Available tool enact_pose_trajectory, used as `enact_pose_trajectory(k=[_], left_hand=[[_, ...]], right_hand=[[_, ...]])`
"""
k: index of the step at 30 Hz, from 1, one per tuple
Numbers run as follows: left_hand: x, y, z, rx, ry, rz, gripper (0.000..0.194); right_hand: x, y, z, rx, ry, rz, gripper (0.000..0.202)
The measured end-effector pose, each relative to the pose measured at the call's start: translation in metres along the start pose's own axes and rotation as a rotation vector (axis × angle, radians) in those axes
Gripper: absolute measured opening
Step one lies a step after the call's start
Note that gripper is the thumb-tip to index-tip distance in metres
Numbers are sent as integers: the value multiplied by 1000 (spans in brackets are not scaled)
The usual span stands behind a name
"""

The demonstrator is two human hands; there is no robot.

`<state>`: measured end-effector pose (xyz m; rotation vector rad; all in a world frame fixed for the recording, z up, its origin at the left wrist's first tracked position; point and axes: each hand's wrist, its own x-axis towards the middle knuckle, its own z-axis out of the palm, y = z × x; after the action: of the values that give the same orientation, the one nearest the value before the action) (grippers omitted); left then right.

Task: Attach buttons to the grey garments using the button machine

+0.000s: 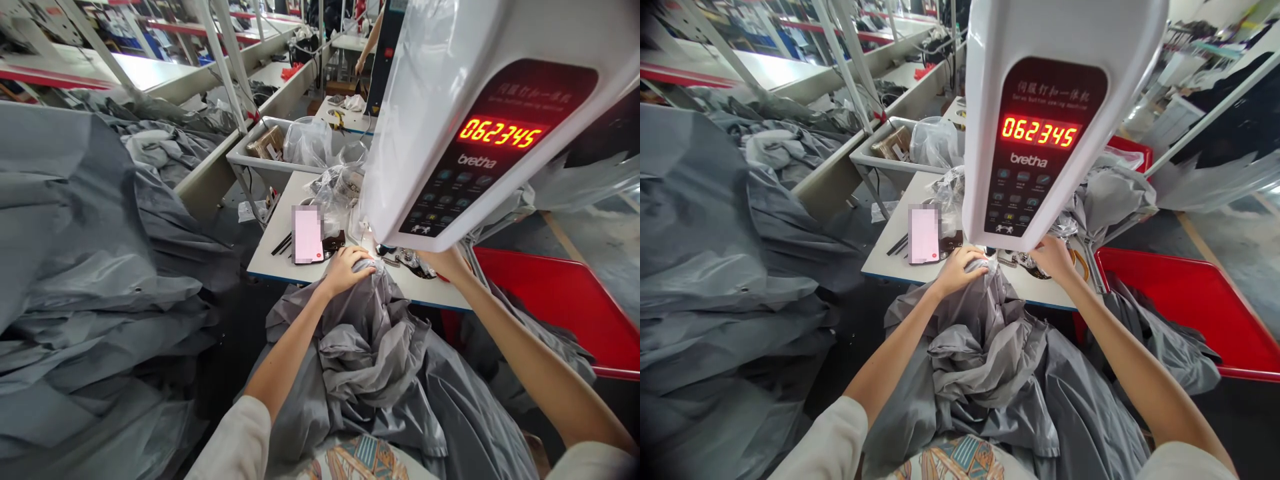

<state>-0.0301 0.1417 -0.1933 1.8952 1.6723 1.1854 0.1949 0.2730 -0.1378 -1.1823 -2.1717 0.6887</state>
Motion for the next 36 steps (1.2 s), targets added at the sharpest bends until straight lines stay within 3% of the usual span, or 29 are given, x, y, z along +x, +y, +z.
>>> enact_pose_trajectory(k=[6, 10, 13, 17, 36], left_hand=[[0, 1, -1, -10, -5, -14, 24], [0, 2, -1, 5, -15, -23, 24], [0, 1, 0, 8, -11, -17, 24], [0, 0, 0, 7, -3, -3, 25], [0, -1, -2, -2, -17, -18, 26]], right_hand=[[-34, -28, 10, 443, -101, 259, 33], [-39, -40, 27, 492, -169, 269, 30], [-38, -47, 41, 448, -170, 186, 25], [-39, -58, 55, 219, -83, -4, 19], [-46, -55, 69, -207, 144, -447, 11]])
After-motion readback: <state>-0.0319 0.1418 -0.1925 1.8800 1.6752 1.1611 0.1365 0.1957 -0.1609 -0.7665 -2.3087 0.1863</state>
